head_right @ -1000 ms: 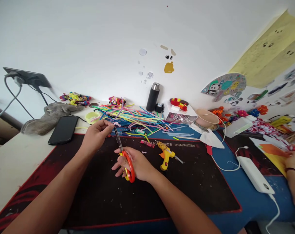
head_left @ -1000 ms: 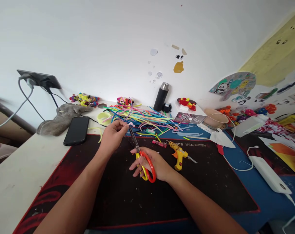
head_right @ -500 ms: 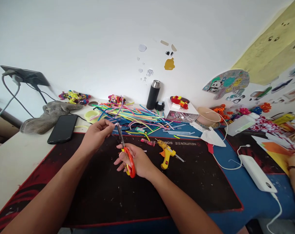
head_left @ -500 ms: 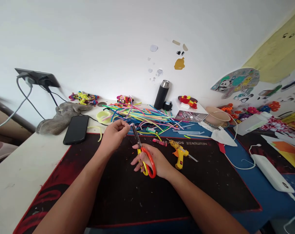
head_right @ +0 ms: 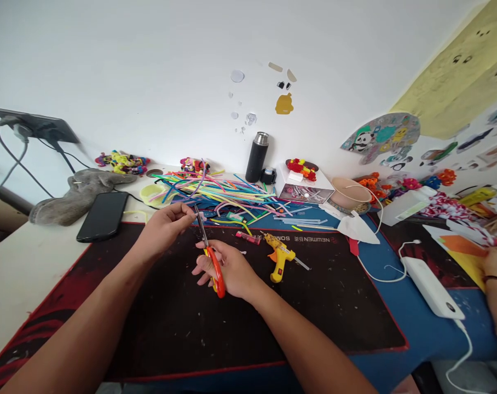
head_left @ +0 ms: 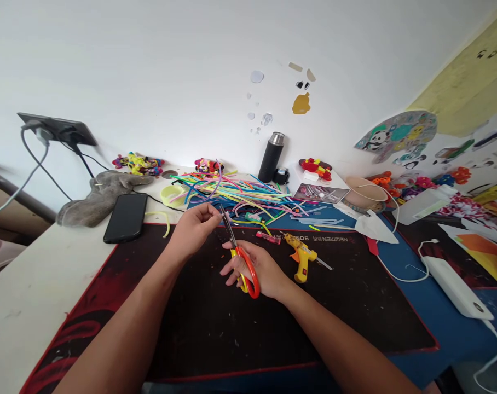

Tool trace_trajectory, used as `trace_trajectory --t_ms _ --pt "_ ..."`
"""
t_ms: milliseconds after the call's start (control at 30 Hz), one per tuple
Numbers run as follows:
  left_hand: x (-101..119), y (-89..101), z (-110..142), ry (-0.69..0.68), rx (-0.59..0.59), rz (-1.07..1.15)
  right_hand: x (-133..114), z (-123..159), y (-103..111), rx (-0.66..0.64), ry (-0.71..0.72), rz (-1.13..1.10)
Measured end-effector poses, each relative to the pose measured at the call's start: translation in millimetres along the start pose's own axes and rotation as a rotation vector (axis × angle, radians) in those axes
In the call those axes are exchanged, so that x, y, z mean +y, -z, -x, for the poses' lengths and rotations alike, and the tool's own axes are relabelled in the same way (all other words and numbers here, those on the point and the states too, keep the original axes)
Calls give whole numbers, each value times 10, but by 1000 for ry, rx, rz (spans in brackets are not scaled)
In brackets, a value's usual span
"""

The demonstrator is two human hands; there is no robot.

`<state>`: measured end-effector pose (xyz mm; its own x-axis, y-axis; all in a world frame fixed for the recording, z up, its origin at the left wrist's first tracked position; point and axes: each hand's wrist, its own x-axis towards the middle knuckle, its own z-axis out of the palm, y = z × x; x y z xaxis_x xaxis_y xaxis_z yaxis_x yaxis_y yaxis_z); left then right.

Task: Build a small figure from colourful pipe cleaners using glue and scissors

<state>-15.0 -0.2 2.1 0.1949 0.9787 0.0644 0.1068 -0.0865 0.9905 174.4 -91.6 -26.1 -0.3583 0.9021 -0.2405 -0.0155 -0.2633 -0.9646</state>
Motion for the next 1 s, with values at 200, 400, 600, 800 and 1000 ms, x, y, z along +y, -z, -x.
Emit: trace_trajectory --t_ms 200,400,600,800,1000 --pt "11 0 13 10 8 -8 12 3 4 10 12 -13" --pt "9 5 12 -3 -12 -43 19 -4 9 19 6 -24" --pt "-14 9 0 -9 -29 -63 -16 -7 -10 30 -16 -57" --pt "-28 5 3 9 -61 -136 -28 -26 -32 110 -18 -44" --pt "-87 102 -15 -54 -94 -327 -9 -10 -64 128 -97 -57"
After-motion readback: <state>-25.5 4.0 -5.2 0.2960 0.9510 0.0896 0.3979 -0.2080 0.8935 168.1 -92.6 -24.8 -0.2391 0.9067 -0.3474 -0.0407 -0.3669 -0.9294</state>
